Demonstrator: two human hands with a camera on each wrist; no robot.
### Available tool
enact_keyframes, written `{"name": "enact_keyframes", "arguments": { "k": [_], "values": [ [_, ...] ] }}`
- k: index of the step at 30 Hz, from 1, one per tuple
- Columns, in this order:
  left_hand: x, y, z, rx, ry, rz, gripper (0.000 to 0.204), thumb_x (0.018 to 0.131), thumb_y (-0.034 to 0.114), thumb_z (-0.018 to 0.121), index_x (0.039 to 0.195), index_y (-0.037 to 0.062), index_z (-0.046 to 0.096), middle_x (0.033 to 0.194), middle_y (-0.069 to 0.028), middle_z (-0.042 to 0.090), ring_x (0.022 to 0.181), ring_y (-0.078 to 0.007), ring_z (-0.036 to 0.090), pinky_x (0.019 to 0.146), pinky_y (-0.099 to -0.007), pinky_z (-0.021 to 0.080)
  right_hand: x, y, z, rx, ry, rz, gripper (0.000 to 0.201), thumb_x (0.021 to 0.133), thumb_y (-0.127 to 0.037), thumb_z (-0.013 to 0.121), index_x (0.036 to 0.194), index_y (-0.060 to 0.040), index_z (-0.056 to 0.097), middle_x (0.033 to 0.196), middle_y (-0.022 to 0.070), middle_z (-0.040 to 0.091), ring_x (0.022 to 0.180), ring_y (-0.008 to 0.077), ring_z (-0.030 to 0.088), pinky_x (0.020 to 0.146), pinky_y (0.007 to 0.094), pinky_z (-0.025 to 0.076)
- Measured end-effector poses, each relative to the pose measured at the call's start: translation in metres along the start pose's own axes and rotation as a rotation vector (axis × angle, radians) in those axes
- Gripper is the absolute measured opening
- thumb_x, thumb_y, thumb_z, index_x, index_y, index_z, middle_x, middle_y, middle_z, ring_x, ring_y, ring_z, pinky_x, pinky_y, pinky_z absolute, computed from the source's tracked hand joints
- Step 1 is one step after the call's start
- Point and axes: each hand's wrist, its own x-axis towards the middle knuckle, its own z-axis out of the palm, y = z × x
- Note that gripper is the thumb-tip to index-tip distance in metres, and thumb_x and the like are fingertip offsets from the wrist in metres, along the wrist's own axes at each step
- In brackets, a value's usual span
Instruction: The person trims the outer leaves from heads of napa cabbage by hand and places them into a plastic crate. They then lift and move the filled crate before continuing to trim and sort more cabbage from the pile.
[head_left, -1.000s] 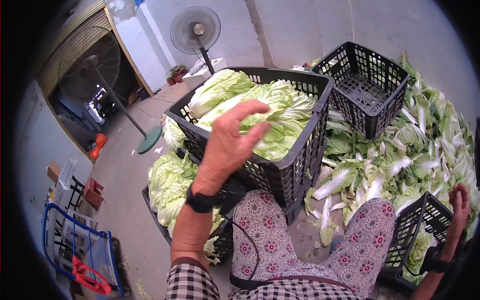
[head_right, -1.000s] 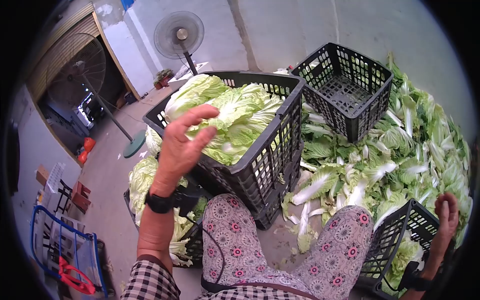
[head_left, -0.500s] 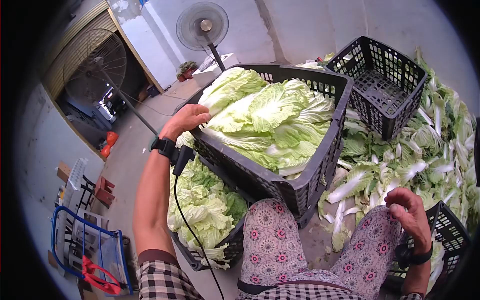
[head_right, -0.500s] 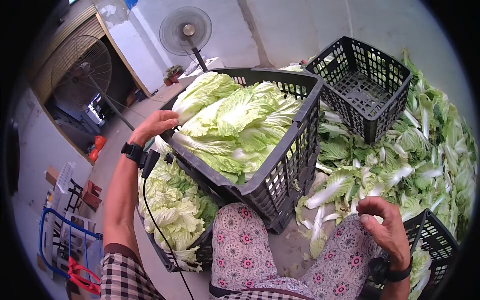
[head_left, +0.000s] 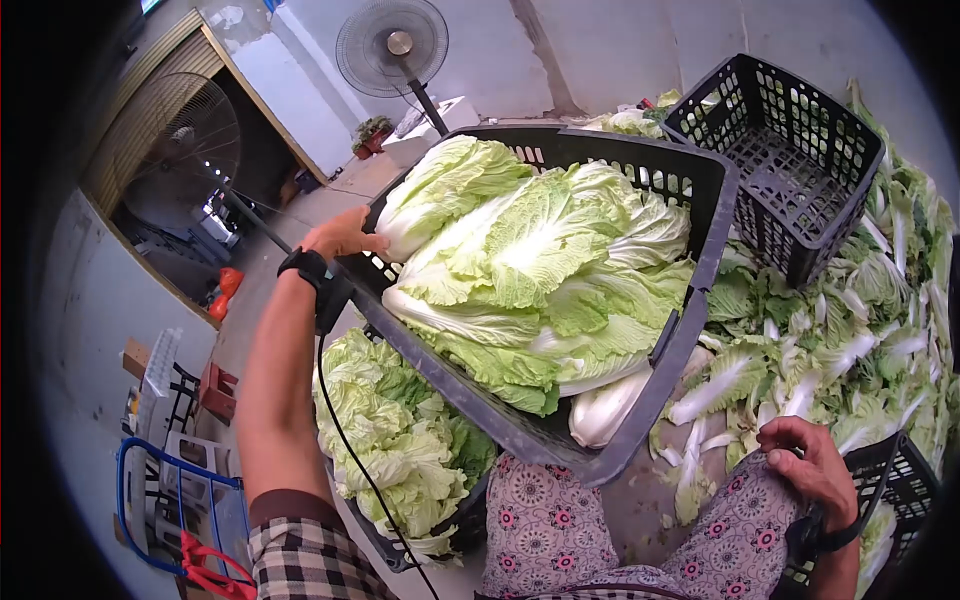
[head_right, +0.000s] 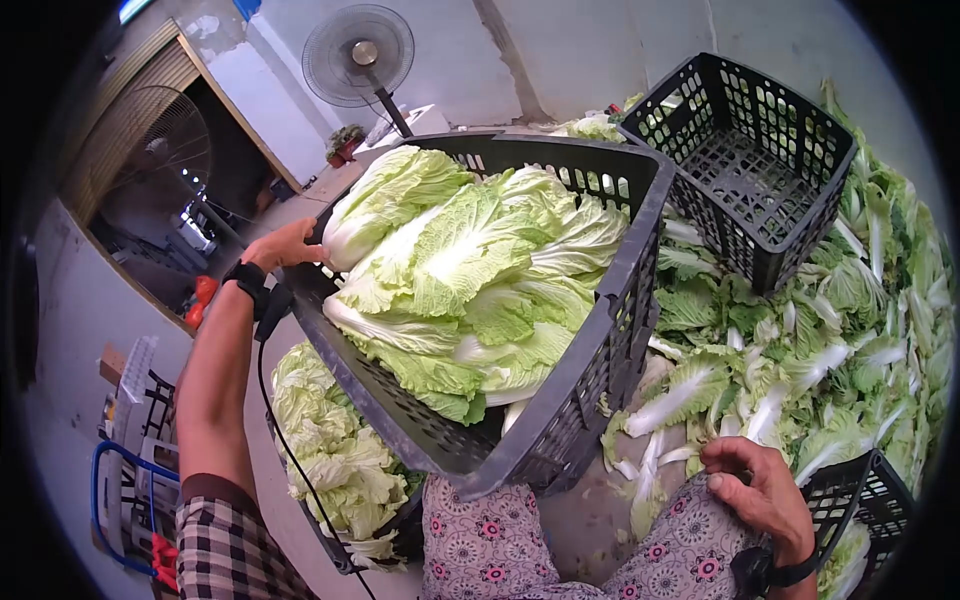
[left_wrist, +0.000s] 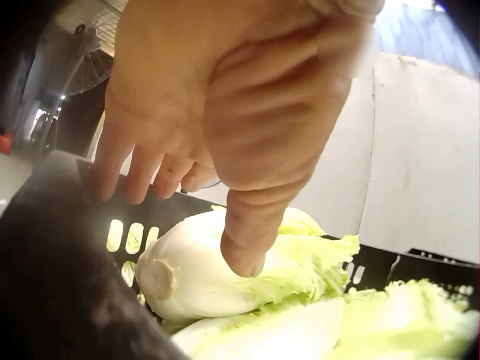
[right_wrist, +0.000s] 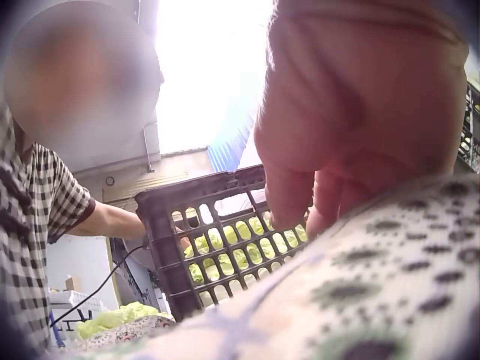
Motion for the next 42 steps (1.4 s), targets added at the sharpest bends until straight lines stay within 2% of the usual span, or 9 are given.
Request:
{"name": "enact_keyframes", "arguments": {
  "k": [3,9,16,19,23,26,29,35,42],
  "values": [
    [0.015,-0.006,0.004,-0.185,-0.087,-0.018,0.103,0.065,0.049,0.076,0.139,0.0008,0.024,0.115,-0.0150,0.052,0.093,-0.0214,0.054,0.068,-0.0318,0.050,0.007,0.010,-0.002,-0.012,0.004,0.005,0.050,0.075,-0.035,0.069,0.105,0.0041,0.057,0.089,0.0079,0.062,0.085,0.0153,0.057,0.079,0.0281,0.046],
    [0.008,0.049,-0.009,-0.042,-0.273,-0.155,0.091,0.062,0.052,0.078,0.128,0.0046,0.037,0.112,-0.0143,0.055,0.092,-0.0244,0.056,0.064,-0.0365,0.049,0.017,0.015,-0.006,-0.033,-0.011,0.003,0.051,0.074,-0.036,0.068,0.105,0.0036,0.058,0.088,0.0075,0.062,0.083,0.0152,0.057,0.078,0.0274,0.045],
    [0.039,0.059,0.011,0.322,0.085,-0.045,0.065,0.059,0.032,0.076,0.107,-0.0036,0.050,0.085,-0.0175,0.062,0.082,-0.0259,0.060,0.066,-0.0363,0.049,0.020,0.016,-0.010,-0.062,-0.035,0.012,0.052,0.074,-0.037,0.067,0.106,0.0029,0.057,0.089,0.0074,0.062,0.085,0.0154,0.056,0.079,0.0276,0.044],
    [0.035,0.065,0.003,0.281,0.480,0.134,0.052,0.062,0.025,0.066,0.101,-0.0052,0.050,0.086,-0.0206,0.061,0.080,-0.0282,0.061,0.070,-0.0359,0.048,0.018,0.025,-0.014,-0.010,-0.033,0.011,0.052,0.074,-0.038,0.067,0.106,0.0026,0.057,0.089,0.0070,0.062,0.085,0.0155,0.056,0.079,0.0280,0.044],
    [0.004,0.085,-0.017,0.065,0.571,0.182,0.047,0.065,0.028,0.063,0.098,-0.0043,0.051,0.084,-0.0186,0.061,0.075,-0.0271,0.063,0.067,-0.0361,0.051,0.015,0.026,-0.012,0.023,-0.017,-0.028,0.051,0.075,-0.038,0.067,0.105,0.0021,0.057,0.089,0.0062,0.061,0.084,0.0144,0.055,0.078,0.0273,0.043],
    [-0.048,0.111,-0.032,-0.316,0.304,0.113,0.046,0.069,0.029,0.062,0.100,-0.0017,0.051,0.086,-0.0128,0.061,0.073,-0.0235,0.064,0.056,-0.0357,0.053,0.011,0.024,-0.014,0.013,-0.038,-0.038,0.051,0.076,-0.038,0.067,0.105,0.0020,0.057,0.091,0.0055,0.060,0.085,0.0139,0.054,0.078,0.0269,0.043],
    [-0.070,0.095,-0.032,-0.685,0.337,0.060,0.054,0.070,0.030,0.061,0.111,-0.0032,0.050,0.094,-0.0141,0.062,0.076,-0.0193,0.063,0.052,-0.0372,0.054,0.001,0.020,-0.016,0.021,-0.038,-0.063,0.048,0.077,-0.035,0.066,0.106,0.0024,0.056,0.093,0.0058,0.059,0.088,0.0145,0.054,0.081,0.0276,0.043],
    [-0.116,0.077,-0.031,-1.525,0.055,0.212,0.054,0.084,0.037,0.052,0.128,0.0057,0.044,0.108,-0.0110,0.061,0.093,-0.0294,0.063,0.080,-0.0571,0.048,-0.019,0.017,-0.016,0.053,0.030,-0.101,0.047,0.078,-0.029,0.067,0.111,0.0015,0.054,0.100,0.0075,0.060,0.094,0.0158,0.056,0.086,0.0295,0.045],
    [-0.172,0.157,-0.009,-1.902,-0.327,0.567,0.044,0.088,0.033,0.046,0.121,0.0050,0.049,0.109,-0.0116,0.061,0.096,-0.0280,0.062,0.080,-0.0467,0.053,-0.043,-0.035,-0.004,-0.236,0.564,-0.549,0.075,0.072,-0.031,0.073,0.133,-0.0034,0.038,0.127,0.0133,0.048,0.118,0.0240,0.046,0.096,0.0361,0.038]
  ]
}}
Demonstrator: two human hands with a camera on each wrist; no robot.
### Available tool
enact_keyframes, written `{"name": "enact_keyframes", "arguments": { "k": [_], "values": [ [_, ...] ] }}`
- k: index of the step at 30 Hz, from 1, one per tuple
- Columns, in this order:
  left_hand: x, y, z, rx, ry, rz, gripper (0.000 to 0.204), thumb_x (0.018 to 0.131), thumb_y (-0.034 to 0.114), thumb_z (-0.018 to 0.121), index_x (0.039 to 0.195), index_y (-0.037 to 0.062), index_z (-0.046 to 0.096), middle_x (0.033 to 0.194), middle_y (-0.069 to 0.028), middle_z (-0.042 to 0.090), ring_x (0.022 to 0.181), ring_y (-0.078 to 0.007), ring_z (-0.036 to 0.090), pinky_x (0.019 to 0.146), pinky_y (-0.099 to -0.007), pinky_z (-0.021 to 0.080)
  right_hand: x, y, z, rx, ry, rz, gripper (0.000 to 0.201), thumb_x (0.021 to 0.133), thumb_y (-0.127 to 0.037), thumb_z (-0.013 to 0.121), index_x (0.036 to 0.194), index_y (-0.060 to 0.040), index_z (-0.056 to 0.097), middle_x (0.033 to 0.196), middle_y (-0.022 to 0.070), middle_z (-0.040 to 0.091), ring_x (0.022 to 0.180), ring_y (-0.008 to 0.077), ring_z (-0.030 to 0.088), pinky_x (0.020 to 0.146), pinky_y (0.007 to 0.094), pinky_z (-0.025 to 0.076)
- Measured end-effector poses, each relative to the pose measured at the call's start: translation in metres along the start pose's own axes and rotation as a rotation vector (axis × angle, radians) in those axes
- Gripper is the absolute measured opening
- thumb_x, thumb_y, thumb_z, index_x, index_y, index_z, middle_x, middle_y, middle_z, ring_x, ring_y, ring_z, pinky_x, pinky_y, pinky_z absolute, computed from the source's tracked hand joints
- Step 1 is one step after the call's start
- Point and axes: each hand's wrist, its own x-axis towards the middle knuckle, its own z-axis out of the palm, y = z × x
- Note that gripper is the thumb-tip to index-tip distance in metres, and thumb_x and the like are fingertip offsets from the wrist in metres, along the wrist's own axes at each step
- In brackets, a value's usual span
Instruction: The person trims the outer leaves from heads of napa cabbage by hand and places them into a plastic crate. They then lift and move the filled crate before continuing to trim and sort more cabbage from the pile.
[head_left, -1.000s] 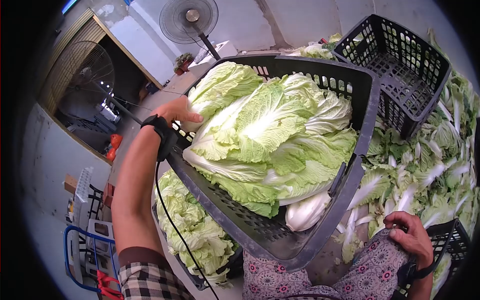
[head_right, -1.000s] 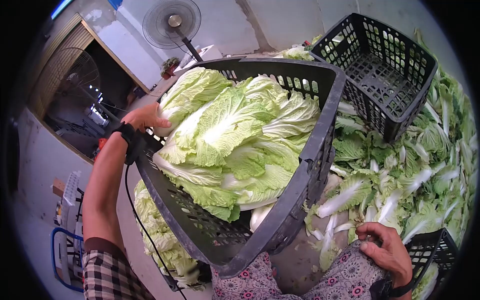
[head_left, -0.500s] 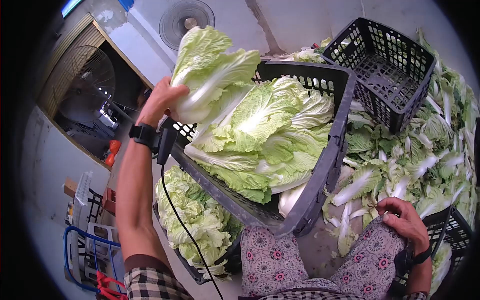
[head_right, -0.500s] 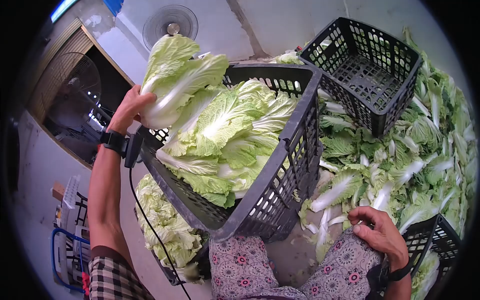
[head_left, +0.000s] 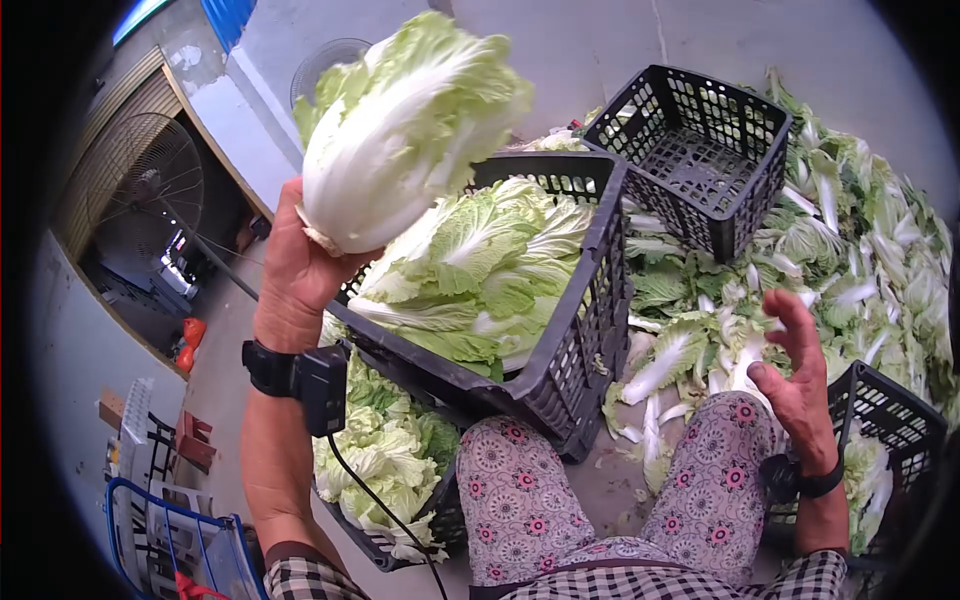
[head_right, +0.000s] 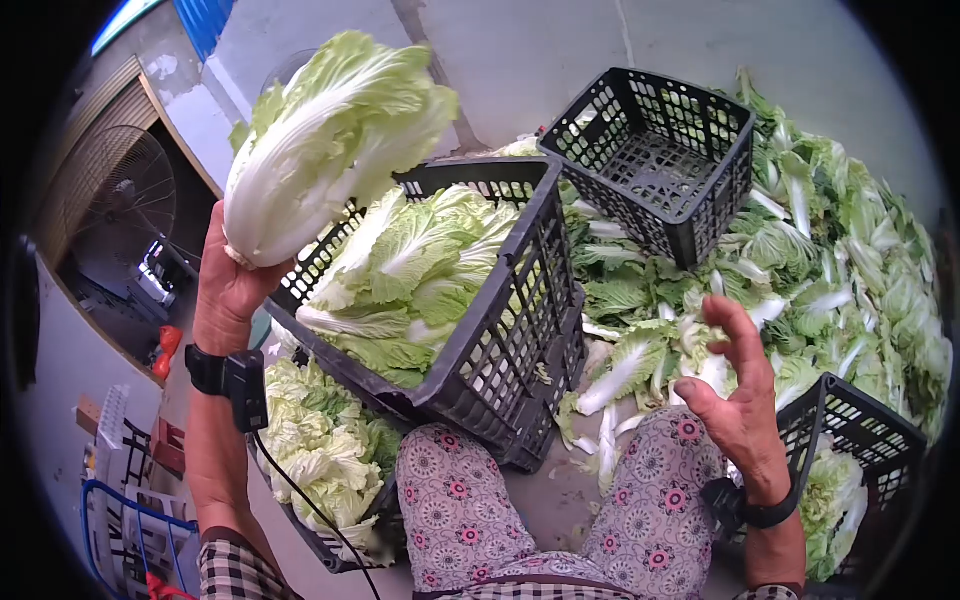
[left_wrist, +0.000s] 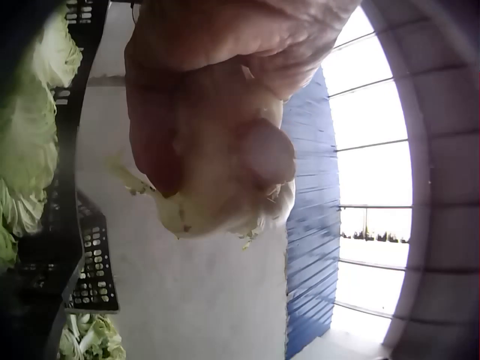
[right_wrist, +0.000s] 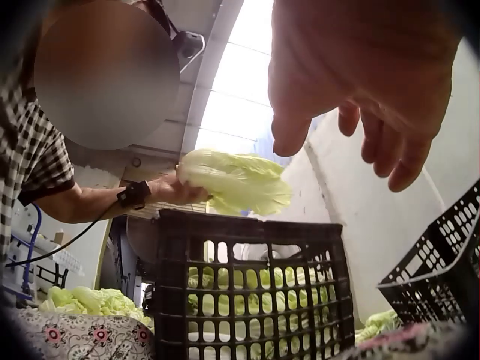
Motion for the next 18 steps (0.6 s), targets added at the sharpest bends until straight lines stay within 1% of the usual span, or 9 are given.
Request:
{"name": "enact_keyframes", "arguments": {
  "k": [3,4,6,8,10,11,14,15,18],
  "values": [
    [0.002,-0.033,0.038,0.018,-0.113,-0.024,0.045,0.088,0.032,0.047,0.123,0.0045,0.046,0.113,-0.0119,0.059,0.098,-0.0238,0.061,0.083,-0.0396,0.053,0.000,-0.034,-0.011,-0.266,0.156,-0.370,0.091,0.067,-0.037,0.077,0.138,-0.0048,0.030,0.135,0.0173,0.040,0.127,0.0307,0.037,0.102,0.0400,0.031],
    [0.001,-0.046,0.054,0.043,-0.141,-0.002,0.048,0.088,0.033,0.047,0.125,0.0028,0.044,0.115,-0.0125,0.058,0.098,-0.0225,0.061,0.084,-0.0388,0.052,-0.001,-0.045,-0.015,-0.340,0.171,-0.451,0.102,0.063,-0.044,0.078,0.141,-0.0071,0.023,0.141,0.0191,0.031,0.132,0.0346,0.028,0.106,0.0451,0.025],
    [-0.013,-0.077,0.093,0.125,-0.166,-0.075,0.050,0.089,0.035,0.047,0.125,0.0008,0.043,0.114,-0.0137,0.057,0.100,-0.0223,0.060,0.089,-0.0374,0.049,0.002,-0.060,-0.015,-0.552,0.256,-0.645,0.111,0.059,-0.057,0.075,0.143,-0.0102,0.019,0.147,0.0179,0.021,0.136,0.0331,0.019,0.109,0.0484,0.018],
    [-0.024,-0.110,0.121,0.122,-0.266,-0.232,0.054,0.091,0.039,0.045,0.128,-0.0006,0.041,0.119,-0.0152,0.055,0.106,-0.0218,0.057,0.093,-0.0358,0.046,0.009,-0.070,-0.015,-0.678,0.300,-0.752,0.101,0.058,-0.045,0.078,0.138,-0.0108,0.026,0.144,0.0189,0.024,0.133,0.0352,0.022,0.108,0.0505,0.020],
    [-0.040,-0.137,0.145,0.189,-0.364,-0.357,0.060,0.092,0.043,0.043,0.132,-0.0007,0.036,0.126,-0.0164,0.050,0.113,-0.0214,0.052,0.096,-0.0345,0.042,0.018,-0.067,-0.018,-0.742,0.300,-0.806,0.092,0.055,-0.029,0.081,0.133,-0.0105,0.035,0.141,0.0191,0.029,0.131,0.0354,0.027,0.107,0.0495,0.022],
    [-0.048,-0.149,0.158,0.233,-0.426,-0.350,0.068,0.092,0.051,0.038,0.135,-0.0008,0.031,0.131,-0.0166,0.046,0.118,-0.0213,0.048,0.097,-0.0366,0.041,0.020,-0.064,-0.017,-0.753,0.293,-0.824,0.088,0.054,-0.021,0.082,0.130,-0.0103,0.039,0.139,0.0192,0.032,0.129,0.0356,0.030,0.107,0.0490,0.023],
    [-0.047,-0.167,0.151,0.105,-0.475,-0.440,0.074,0.091,0.058,0.033,0.137,-0.0005,0.028,0.132,-0.0175,0.044,0.120,-0.0223,0.047,0.099,-0.0391,0.039,0.012,-0.057,-0.031,-0.662,0.092,-0.807,0.069,0.057,-0.010,0.077,0.120,-0.0042,0.049,0.123,0.0171,0.051,0.117,0.0330,0.047,0.101,0.0461,0.032],
    [-0.046,-0.167,0.146,0.114,-0.416,-0.485,0.072,0.090,0.061,0.029,0.130,0.0018,0.039,0.123,-0.0117,0.052,0.111,-0.0194,0.052,0.090,-0.0373,0.045,0.009,-0.052,-0.030,-0.603,0.110,-0.811,0.066,0.059,-0.009,0.076,0.119,-0.0020,0.050,0.117,0.0155,0.055,0.111,0.0328,0.052,0.096,0.0435,0.038],
    [-0.028,-0.165,0.108,0.274,-0.614,-0.603,0.066,0.091,0.061,0.030,0.119,0.0034,0.048,0.109,-0.0054,0.057,0.101,-0.0138,0.054,0.080,-0.0307,0.048,-0.002,-0.028,-0.030,-0.267,0.076,-0.601,0.065,0.059,-0.013,0.078,0.117,-0.0018,0.051,0.113,0.0154,0.057,0.105,0.0314,0.056,0.092,0.0394,0.043]
  ]
}}
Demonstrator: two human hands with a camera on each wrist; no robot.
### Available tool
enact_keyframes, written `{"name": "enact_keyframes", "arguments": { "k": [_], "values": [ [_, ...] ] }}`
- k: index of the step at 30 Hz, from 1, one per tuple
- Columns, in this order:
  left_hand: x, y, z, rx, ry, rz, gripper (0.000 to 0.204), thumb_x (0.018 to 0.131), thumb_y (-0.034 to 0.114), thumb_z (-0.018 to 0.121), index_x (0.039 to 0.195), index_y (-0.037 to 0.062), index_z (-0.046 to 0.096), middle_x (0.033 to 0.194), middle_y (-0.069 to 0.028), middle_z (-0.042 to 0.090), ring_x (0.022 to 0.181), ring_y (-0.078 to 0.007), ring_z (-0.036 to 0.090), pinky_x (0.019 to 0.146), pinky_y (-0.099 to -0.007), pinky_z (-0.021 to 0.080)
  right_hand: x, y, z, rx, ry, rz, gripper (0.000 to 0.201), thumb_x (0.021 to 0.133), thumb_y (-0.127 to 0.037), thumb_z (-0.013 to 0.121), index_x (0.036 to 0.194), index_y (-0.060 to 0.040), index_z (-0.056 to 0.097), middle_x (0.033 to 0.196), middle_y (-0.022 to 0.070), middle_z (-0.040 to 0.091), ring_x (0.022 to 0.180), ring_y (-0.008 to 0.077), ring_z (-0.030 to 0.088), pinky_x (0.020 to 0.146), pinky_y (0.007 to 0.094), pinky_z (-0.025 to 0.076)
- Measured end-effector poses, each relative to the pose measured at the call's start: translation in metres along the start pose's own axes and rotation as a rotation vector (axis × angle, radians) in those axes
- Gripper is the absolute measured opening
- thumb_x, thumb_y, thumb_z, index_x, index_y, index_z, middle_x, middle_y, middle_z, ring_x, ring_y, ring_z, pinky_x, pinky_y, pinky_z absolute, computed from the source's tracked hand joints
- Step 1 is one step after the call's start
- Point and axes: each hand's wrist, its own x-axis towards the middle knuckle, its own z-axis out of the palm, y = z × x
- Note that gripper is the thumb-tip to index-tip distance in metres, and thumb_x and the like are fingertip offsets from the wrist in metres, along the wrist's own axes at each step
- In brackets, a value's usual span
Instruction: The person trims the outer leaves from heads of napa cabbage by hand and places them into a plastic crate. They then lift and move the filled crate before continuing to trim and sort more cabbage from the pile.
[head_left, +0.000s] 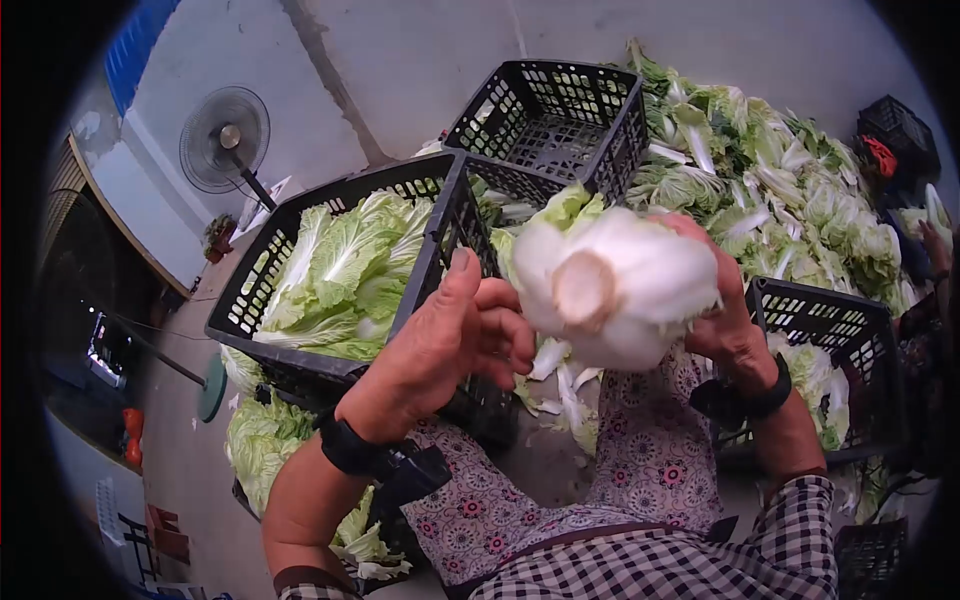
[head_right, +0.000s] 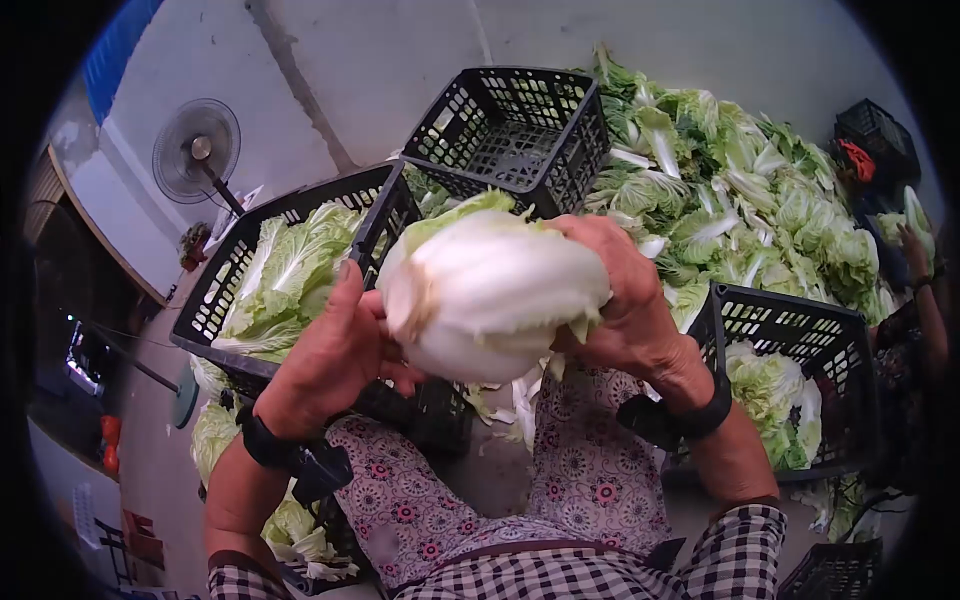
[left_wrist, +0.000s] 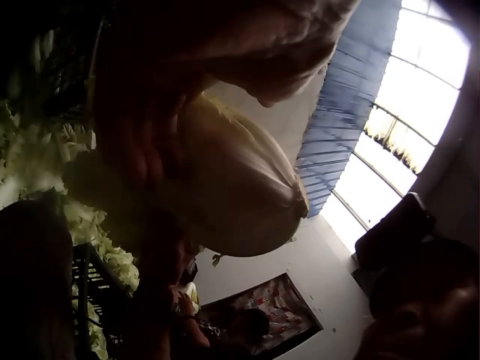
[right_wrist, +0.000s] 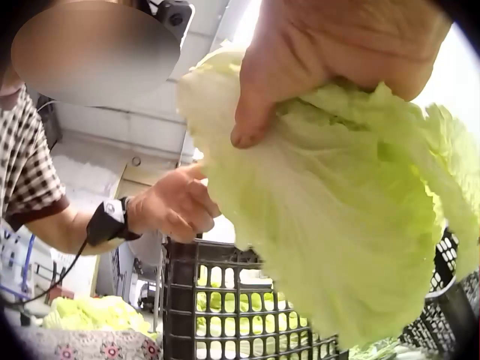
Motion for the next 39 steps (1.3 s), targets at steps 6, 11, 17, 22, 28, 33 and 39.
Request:
{"name": "enact_keyframes", "arguments": {
  "k": [6,11,17,22,28,33,39],
  "values": [
    [0.025,-0.031,0.008,0.600,0.477,0.523,0.087,0.078,0.060,0.059,0.133,-0.0020,0.031,0.126,-0.0177,0.043,0.122,-0.0273,0.040,0.101,-0.0383,0.034,-0.008,-0.018,0.012,0.797,0.085,0.876,0.063,0.067,-0.028,0.077,0.119,-0.0020,0.051,0.107,0.0060,0.060,0.096,0.0155,0.057,0.084,0.0296,0.047],
    [0.047,-0.060,0.043,0.363,0.300,0.402,0.099,0.071,0.061,0.065,0.135,-0.0035,0.025,0.124,-0.0166,0.046,0.116,-0.0237,0.045,0.097,-0.0340,0.037,-0.007,-0.018,0.028,0.868,0.105,0.867,0.066,0.071,-0.030,0.074,0.123,0.0003,0.046,0.110,0.0080,0.058,0.096,0.0153,0.057,0.085,0.0298,0.047],
    [0.047,-0.075,0.020,0.311,0.311,0.398,0.107,0.068,0.061,0.069,0.139,-0.0008,0.019,0.135,-0.0235,0.034,0.124,-0.0297,0.038,0.100,-0.0371,0.034,-0.036,-0.005,0.014,0.852,0.306,0.845,0.061,0.073,-0.027,0.072,0.121,0.0010,0.048,0.109,0.0069,0.059,0.096,0.0147,0.057,0.085,0.0294,0.047],
    [0.032,-0.070,0.018,0.356,0.304,0.306,0.066,0.080,0.041,0.065,0.130,0.0044,0.041,0.128,-0.0100,0.046,0.116,-0.0194,0.046,0.092,-0.0342,0.042,-0.059,0.012,-0.037,0.725,0.436,0.869,0.063,0.076,-0.036,0.068,0.122,0.0011,0.047,0.109,0.0065,0.059,0.093,0.0157,0.058,0.084,0.0289,0.047],
    [0.020,-0.083,0.007,0.304,0.225,0.228,0.051,0.082,0.037,0.063,0.117,0.0009,0.052,0.108,-0.0096,0.060,0.099,-0.0172,0.057,0.086,-0.0309,0.045,-0.097,0.030,-0.140,0.871,0.671,0.881,0.058,0.087,-0.039,0.057,0.131,-0.0036,0.042,0.123,0.0145,0.053,0.110,0.0273,0.055,0.095,0.0437,0.045],
    [0.016,-0.092,0.003,0.290,0.221,0.198,0.050,0.082,0.037,0.063,0.115,-0.0002,0.053,0.105,-0.0096,0.061,0.097,-0.0173,0.058,0.085,-0.0300,0.045,-0.129,0.028,-0.200,0.768,0.816,0.860,0.050,0.086,-0.026,0.062,0.125,-0.0003,0.045,0.118,0.0141,0.056,0.105,0.0258,0.057,0.091,0.0414,0.049],
    [0.018,-0.103,-0.003,0.279,0.223,0.178,0.050,0.082,0.036,0.063,0.114,-0.0011,0.054,0.105,-0.0104,0.062,0.095,-0.0173,0.059,0.083,-0.0300,0.046,-0.172,0.029,-0.238,0.813,0.984,0.967,0.048,0.085,-0.026,0.063,0.123,-0.0015,0.048,0.116,0.0120,0.058,0.102,0.0263,0.059,0.090,0.0410,0.049]
  ]
}}
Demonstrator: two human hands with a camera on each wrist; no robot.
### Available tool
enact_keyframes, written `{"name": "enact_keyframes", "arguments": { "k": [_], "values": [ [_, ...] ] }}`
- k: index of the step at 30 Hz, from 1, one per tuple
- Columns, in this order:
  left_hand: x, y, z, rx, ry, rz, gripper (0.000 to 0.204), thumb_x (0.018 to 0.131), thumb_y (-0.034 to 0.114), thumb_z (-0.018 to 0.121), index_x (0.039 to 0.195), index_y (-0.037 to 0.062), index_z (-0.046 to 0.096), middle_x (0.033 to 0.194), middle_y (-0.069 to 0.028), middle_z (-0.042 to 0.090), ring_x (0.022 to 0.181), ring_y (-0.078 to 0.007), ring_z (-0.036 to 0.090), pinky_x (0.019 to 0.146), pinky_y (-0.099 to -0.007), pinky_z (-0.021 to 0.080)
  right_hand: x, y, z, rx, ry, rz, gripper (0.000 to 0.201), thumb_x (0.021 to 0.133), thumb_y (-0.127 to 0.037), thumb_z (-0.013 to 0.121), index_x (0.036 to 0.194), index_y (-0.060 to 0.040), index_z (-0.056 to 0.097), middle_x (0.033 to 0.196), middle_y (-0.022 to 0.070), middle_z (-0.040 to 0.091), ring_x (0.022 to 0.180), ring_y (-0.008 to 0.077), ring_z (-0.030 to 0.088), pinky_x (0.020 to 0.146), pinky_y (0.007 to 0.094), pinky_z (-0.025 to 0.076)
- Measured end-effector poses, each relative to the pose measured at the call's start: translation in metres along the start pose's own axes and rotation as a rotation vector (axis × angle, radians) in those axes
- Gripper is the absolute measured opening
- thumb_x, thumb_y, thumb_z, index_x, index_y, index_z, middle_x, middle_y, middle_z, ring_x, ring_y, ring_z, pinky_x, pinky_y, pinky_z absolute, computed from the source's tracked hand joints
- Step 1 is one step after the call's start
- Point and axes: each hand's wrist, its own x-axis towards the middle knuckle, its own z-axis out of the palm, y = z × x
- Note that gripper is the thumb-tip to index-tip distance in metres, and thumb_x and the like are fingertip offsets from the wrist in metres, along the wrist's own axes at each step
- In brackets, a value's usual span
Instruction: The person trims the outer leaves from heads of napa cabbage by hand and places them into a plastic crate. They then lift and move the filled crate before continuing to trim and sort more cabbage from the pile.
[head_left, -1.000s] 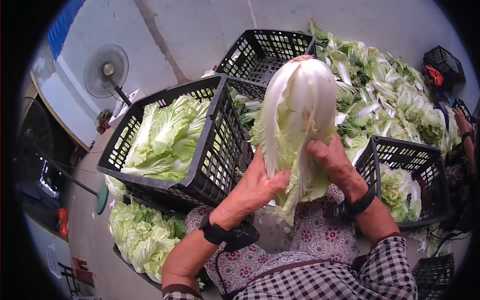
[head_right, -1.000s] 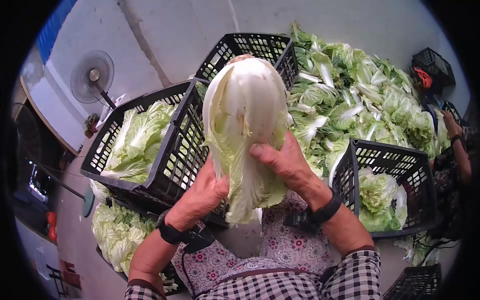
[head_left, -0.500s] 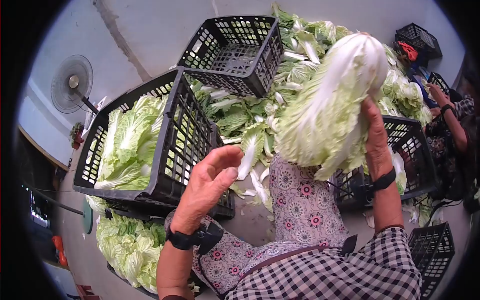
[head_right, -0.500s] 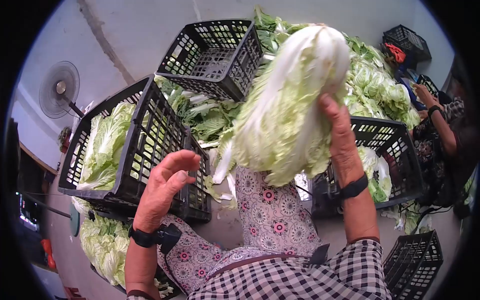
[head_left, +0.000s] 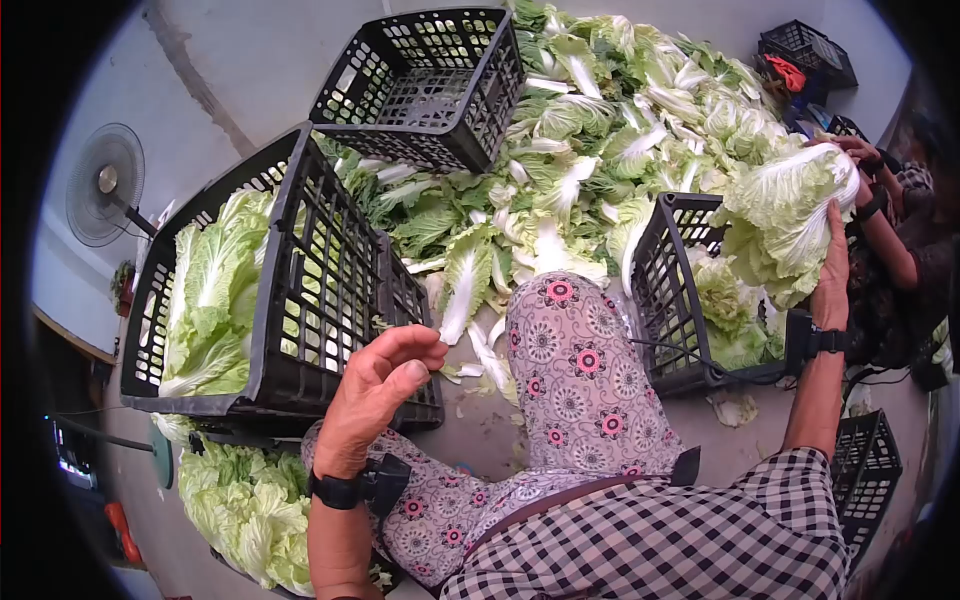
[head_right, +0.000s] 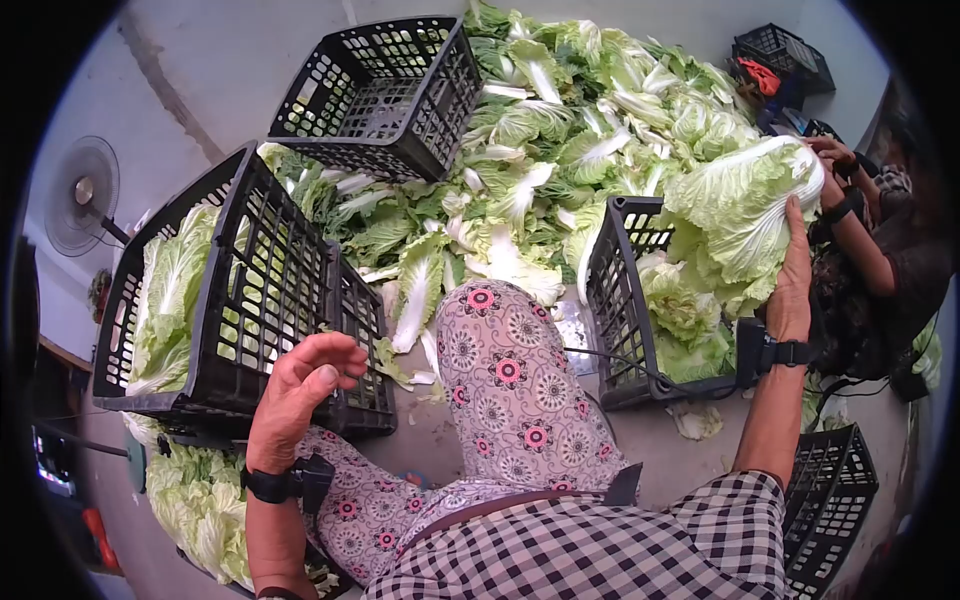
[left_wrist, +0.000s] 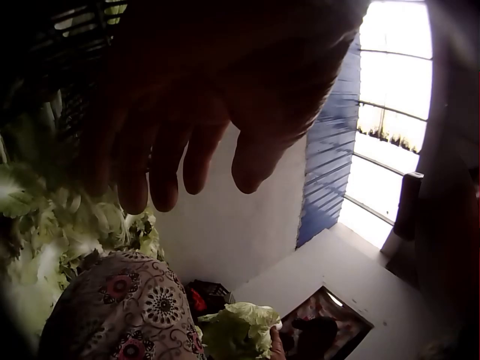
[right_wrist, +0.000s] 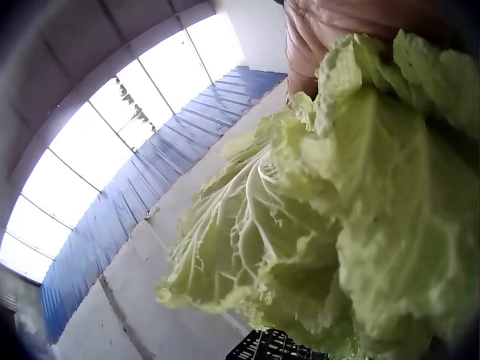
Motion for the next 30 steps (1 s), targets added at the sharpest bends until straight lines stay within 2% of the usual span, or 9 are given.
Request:
{"name": "enact_keyframes", "arguments": {
  "k": [7,9,11,13,18,20,21,25,30],
  "values": [
    [-0.004,0.000,-0.006,-0.054,-0.087,-0.028,0.045,0.085,0.028,0.064,0.116,-0.0021,0.051,0.107,-0.0093,0.059,0.100,-0.0170,0.056,0.091,-0.0301,0.043,0.010,0.043,-0.041,-0.063,0.249,0.056,0.047,0.084,-0.027,0.064,0.121,-0.0016,0.051,0.117,0.0112,0.059,0.099,0.0253,0.060,0.088,0.0381,0.050],
    [-0.009,0.005,-0.006,-0.009,-0.042,-0.025,0.044,0.084,0.028,0.064,0.115,-0.0018,0.053,0.107,-0.0093,0.060,0.099,-0.0165,0.056,0.089,-0.0298,0.043,0.034,0.059,-0.098,-0.167,0.260,0.214,0.045,0.084,-0.028,0.064,0.119,-0.0024,0.052,0.113,0.0100,0.060,0.096,0.0244,0.061,0.085,0.0393,0.050],
    [-0.015,0.009,-0.007,0.069,0.030,-0.016,0.046,0.082,0.032,0.064,0.113,-0.0005,0.055,0.106,-0.0093,0.061,0.098,-0.0161,0.057,0.087,-0.0290,0.044,0.045,0.070,-0.134,-0.311,0.254,0.421,0.046,0.084,-0.033,0.064,0.119,-0.0067,0.051,0.112,0.0070,0.059,0.093,0.0248,0.061,0.079,0.0412,0.051],
    [-0.024,0.017,-0.009,0.200,0.110,0.070,0.043,0.082,0.030,0.065,0.111,-0.0009,0.056,0.105,-0.0092,0.062,0.098,-0.0160,0.058,0.087,-0.0296,0.044,0.047,0.067,-0.168,-0.856,0.388,0.458,0.049,0.082,-0.036,0.064,0.121,-0.0119,0.046,0.113,0.0057,0.054,0.087,0.0250,0.058,0.068,0.0395,0.050],
    [-0.061,0.049,-0.021,0.462,0.454,0.598,0.026,0.082,0.017,0.065,0.099,-0.0022,0.061,0.095,-0.0122,0.064,0.084,-0.0181,0.062,0.078,-0.0303,0.049,0.044,0.063,-0.134,-0.779,0.190,0.509,0.038,0.088,-0.037,0.055,0.120,-0.0205,0.046,0.106,0.0025,0.051,0.083,0.0196,0.053,0.067,0.0341,0.047],
    [-0.075,0.058,-0.023,0.184,0.631,0.648,0.018,0.086,0.011,0.060,0.097,-0.0031,0.058,0.090,-0.0121,0.063,0.079,-0.0156,0.060,0.072,-0.0268,0.049,0.095,0.051,-0.185,-0.797,-0.101,0.543,0.047,0.088,-0.034,0.057,0.130,-0.0200,0.041,0.096,-0.0011,0.053,0.073,0.0092,0.051,0.066,0.0259,0.046],
    [-0.082,0.060,-0.029,0.154,0.699,0.667,0.017,0.088,0.011,0.059,0.097,-0.0029,0.057,0.088,-0.0116,0.063,0.077,-0.0143,0.059,0.069,-0.0254,0.049,0.074,0.064,-0.128,-0.977,0.258,0.204,0.041,0.089,-0.028,0.055,0.127,-0.0147,0.046,0.085,-0.0024,0.054,0.066,0.0053,0.048,0.063,0.0210,0.044],
    [-0.121,0.077,-0.050,0.303,0.875,0.860,0.018,0.088,0.015,0.058,0.096,-0.0019,0.056,0.084,-0.0105,0.061,0.075,-0.0162,0.058,0.070,-0.0261,0.047,0.050,0.058,-0.003,-1.102,0.033,-0.060,0.033,0.090,-0.023,0.055,0.119,-0.0068,0.053,0.092,-0.0006,0.058,0.077,0.0060,0.052,0.067,0.0207,0.043],
    [-0.137,0.066,-0.112,0.596,1.107,0.522,0.014,0.087,0.008,0.056,0.098,-0.0004,0.061,0.090,-0.0025,0.062,0.082,-0.0076,0.055,0.074,-0.0207,0.043,0.025,0.092,0.136,-1.042,-0.452,-0.226,0.031,0.089,-0.021,0.055,0.114,-0.0031,0.053,0.099,0.0020,0.060,0.087,0.0095,0.055,0.076,0.0224,0.043]
  ]
}}
